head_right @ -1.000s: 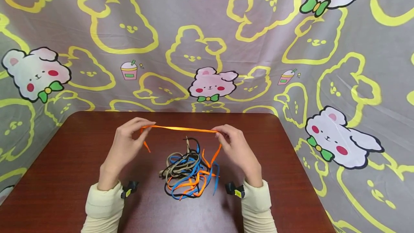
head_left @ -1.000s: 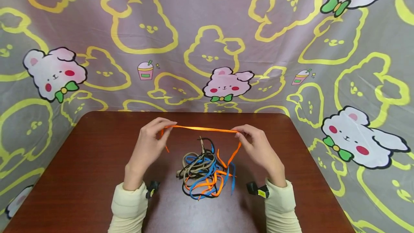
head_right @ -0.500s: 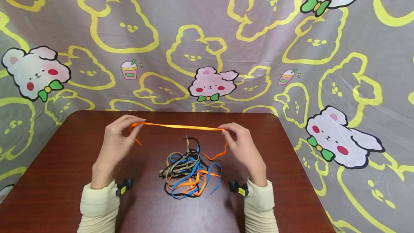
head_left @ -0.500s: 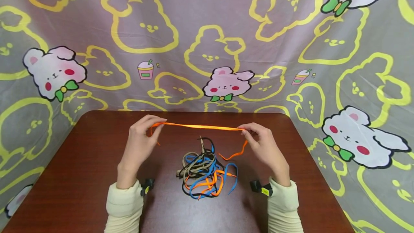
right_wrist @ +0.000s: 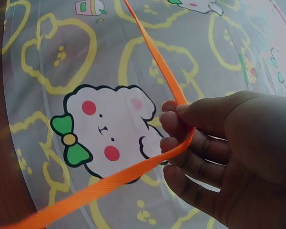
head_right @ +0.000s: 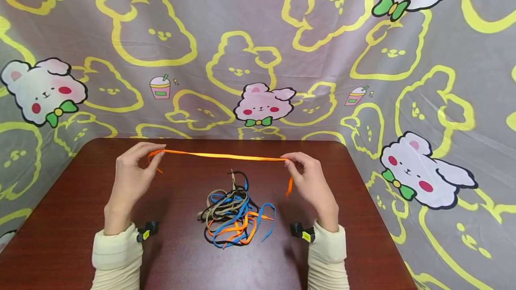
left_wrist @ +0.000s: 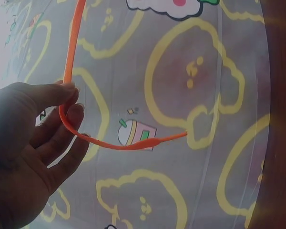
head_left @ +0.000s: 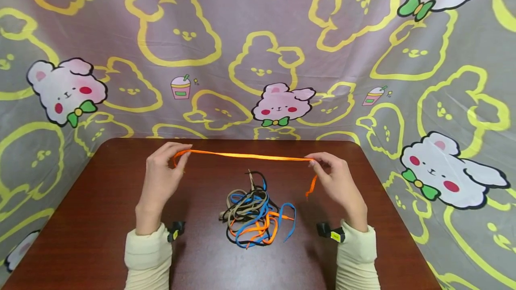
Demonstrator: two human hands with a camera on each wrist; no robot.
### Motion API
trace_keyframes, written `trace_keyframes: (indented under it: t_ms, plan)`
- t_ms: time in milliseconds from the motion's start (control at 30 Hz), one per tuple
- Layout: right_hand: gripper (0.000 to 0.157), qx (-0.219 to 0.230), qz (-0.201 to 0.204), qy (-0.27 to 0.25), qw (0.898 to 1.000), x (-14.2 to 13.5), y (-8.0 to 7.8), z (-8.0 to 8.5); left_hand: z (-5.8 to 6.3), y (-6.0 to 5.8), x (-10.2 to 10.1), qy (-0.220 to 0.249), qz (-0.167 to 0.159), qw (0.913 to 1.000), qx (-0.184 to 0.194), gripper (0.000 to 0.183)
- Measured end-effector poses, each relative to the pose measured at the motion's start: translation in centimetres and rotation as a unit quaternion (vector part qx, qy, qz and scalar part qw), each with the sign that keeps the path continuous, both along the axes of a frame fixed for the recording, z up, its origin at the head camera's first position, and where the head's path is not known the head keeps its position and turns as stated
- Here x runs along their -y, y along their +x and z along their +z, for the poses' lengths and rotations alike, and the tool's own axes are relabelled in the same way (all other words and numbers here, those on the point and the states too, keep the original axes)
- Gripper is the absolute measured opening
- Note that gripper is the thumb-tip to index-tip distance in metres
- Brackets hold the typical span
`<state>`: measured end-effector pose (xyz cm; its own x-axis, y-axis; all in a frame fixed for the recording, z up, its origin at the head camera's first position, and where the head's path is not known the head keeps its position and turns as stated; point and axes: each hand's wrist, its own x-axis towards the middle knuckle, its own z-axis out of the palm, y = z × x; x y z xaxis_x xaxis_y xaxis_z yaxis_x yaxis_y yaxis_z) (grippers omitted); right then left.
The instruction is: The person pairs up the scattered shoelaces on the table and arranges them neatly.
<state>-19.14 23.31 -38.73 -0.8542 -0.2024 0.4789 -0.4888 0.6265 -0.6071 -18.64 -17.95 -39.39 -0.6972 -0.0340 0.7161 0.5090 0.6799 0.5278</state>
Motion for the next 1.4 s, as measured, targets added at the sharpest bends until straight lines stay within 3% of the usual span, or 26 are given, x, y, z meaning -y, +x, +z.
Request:
trace_keyframes:
  t_ms: [533, 733, 1000, 1167, 1400]
  plan:
    - [0.015, 0.005, -0.026, 0.003, 1.000, -1.6, 0.0, 0.2, -0.1, 0.1, 1.8, 0.007, 0.043, 0.9990, -0.001, 0.029]
    - [0.015, 0.014, -0.034, 0.003, 0.999, -2.3, 0.0, 0.2, -0.3, -0.2, 2.3, 0.022, 0.064, 0.9975, -0.017, 0.020]
    - [0.013, 0.010, -0.032, 0.000, 0.999, -3.0, -0.3, 0.0, -0.5, -0.1, 2.8, 0.050, 0.098, 0.9940, -0.001, 0.017]
    - [0.012, 0.023, -0.034, 0.020, 0.999, -4.1, -0.6, -0.1, -0.5, 0.1, 3.3, 0.041, 0.103, 0.9938, 0.006, 0.018]
    - [0.016, 0.045, -0.055, 0.047, 0.996, -5.6, -0.9, 0.0, -0.1, 0.2, 4.0, -0.007, 0.124, 0.9921, 0.015, 0.017]
